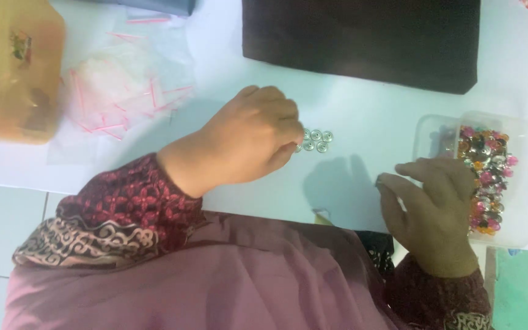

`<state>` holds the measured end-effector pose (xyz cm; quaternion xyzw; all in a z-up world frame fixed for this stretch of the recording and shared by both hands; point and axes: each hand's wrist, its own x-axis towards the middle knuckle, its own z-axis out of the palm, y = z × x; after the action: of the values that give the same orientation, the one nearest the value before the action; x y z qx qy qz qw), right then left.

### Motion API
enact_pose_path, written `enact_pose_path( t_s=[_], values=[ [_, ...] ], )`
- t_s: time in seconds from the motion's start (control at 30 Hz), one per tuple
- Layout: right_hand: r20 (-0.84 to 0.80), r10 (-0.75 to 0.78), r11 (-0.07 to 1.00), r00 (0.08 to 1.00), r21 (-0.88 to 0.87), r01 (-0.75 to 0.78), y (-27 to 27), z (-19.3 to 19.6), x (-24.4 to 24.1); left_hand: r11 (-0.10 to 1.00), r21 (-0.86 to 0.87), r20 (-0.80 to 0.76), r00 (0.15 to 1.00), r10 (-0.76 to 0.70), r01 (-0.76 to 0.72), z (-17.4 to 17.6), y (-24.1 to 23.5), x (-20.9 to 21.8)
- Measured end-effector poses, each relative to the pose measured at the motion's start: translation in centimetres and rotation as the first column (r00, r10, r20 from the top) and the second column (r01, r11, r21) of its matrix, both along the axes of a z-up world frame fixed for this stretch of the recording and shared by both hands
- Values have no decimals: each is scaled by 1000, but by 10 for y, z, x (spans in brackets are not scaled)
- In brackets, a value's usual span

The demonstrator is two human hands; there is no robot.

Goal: The person sorts colorful buttons from a plastic container onto a white table, then places them into small plastic bags. They repeat this process with different colored buttons, organizing them by type.

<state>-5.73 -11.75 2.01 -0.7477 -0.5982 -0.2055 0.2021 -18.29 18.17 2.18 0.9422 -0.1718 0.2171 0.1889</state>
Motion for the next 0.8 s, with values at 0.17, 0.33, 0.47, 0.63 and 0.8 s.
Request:
enact_pose_path(
  t_s=[0.17, 0.33, 0.47, 0.63, 0.8],
  values=[
    [9, 132, 971, 991, -202, -127, 61, 2, -15, 995, 28, 4, 995, 100, -100, -47, 8, -27],
    [143, 93, 950, 985, -310, -45, 86, -9, -16, 998, 32, -3, 998, 56, -56, -66, -4, -7],
    [132, 77, 953, 988, -303, -34, 94, -8, -19, 994, 80, 82, 994, 70, -77, -71, -8, 9],
    [-14, 98, 976, 995, -196, -99, 82, -22, -10, 998, 23, 151, 987, 50, -55, -73, -5, 13],
    [-122, -4, 998, 992, -66, -4, 69, -37, 7, 992, -125, -64, 998, 1, -9, -47, 12, 5]
  ],
)
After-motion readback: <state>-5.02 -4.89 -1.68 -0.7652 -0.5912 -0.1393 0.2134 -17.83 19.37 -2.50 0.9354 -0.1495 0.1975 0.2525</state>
